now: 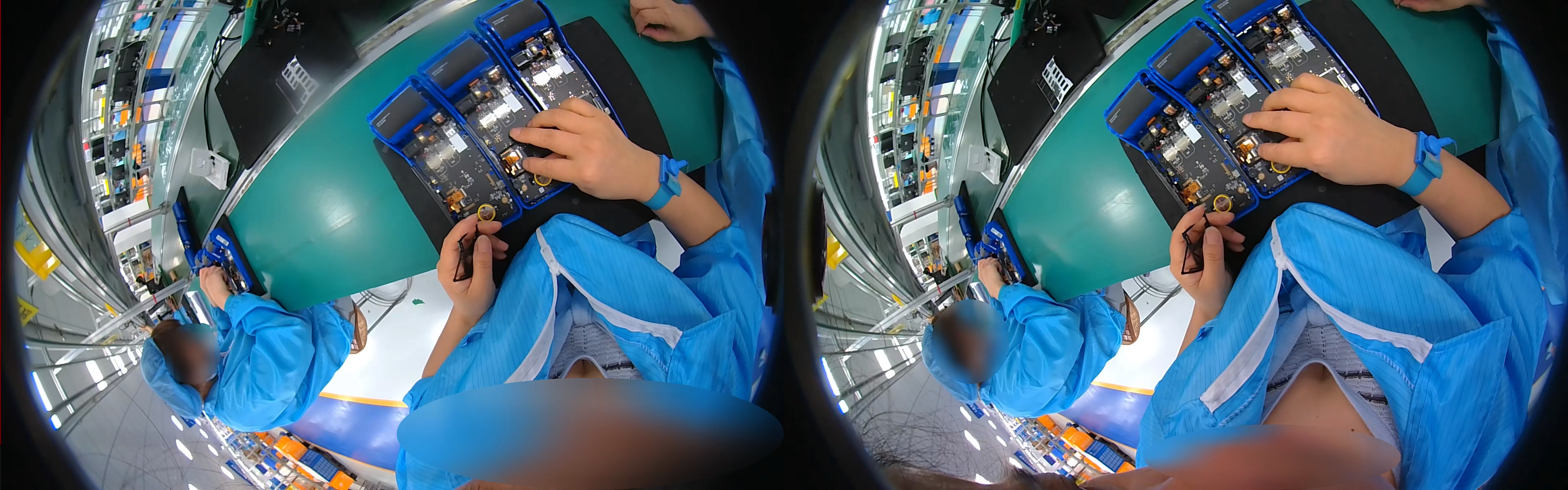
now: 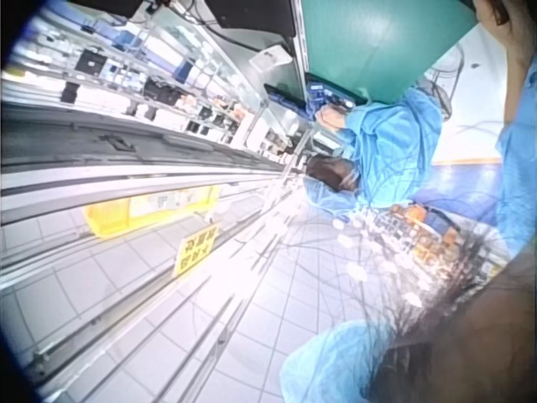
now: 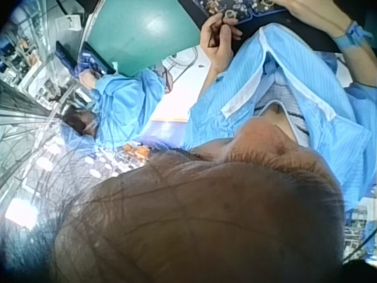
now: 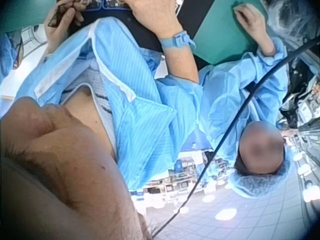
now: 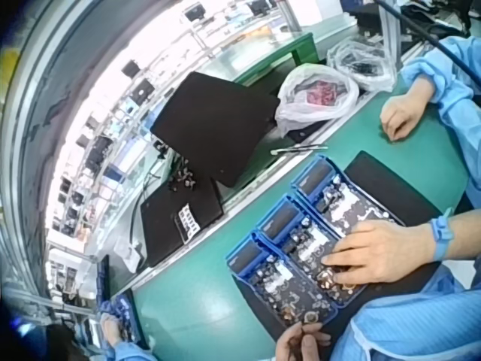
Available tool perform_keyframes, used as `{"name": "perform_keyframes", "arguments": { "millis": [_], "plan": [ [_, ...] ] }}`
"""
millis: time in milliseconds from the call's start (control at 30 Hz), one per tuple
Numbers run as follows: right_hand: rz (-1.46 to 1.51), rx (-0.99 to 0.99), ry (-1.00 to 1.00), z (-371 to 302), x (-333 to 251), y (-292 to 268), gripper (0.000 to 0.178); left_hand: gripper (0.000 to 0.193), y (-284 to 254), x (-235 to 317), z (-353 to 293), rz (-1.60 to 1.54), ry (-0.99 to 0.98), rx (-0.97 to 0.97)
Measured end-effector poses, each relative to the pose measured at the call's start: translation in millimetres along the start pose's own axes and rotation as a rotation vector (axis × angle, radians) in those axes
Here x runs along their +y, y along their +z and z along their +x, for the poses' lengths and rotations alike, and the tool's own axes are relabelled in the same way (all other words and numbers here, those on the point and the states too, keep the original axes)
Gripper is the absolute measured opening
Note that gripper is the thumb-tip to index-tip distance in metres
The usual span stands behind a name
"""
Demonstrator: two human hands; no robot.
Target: The person picks up a black plastic frame, breaks off small pieces by hand, and places the frame onto a circuit board inside a blue casing. They then pick up small pink components and press them into the board, repeating the process on multiple casings.
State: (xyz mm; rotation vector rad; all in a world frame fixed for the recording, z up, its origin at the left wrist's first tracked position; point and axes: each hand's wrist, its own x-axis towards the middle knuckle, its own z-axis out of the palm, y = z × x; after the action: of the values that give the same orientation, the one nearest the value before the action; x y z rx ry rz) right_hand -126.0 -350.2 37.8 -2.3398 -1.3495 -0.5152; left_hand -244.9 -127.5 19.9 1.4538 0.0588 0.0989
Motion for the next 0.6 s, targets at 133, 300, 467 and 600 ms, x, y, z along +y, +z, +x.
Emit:
{"name": "perform_keyframes", "arguments": {
  "millis": [133, 300, 467, 600],
  "plan": [
    [-0.017, -0.011, -0.002, 0.0, -1.6, -3.0, 0.015, 0.03, 0.1, 1.7, -0.3, 0.027, -0.005, -0.008],
    [-0.055, -0.015, -0.01, -1.5, -2.9, -3.7, 0.015, 0.03, 0.3, 1.7, -1.5, 0.026, -0.008, -0.014],
    [-0.008, -0.015, 0.0, -1.5, 0.4, -4.9, 0.016, 0.031, -0.3, 1.6, -1.6, 0.023, -0.012, -0.013],
    [0.003, -0.005, -0.004, 0.1, 0.8, -3.4, 0.017, 0.031, -1.9, 0.4, -0.3, 0.023, -0.013, -0.019]
  ]
}}
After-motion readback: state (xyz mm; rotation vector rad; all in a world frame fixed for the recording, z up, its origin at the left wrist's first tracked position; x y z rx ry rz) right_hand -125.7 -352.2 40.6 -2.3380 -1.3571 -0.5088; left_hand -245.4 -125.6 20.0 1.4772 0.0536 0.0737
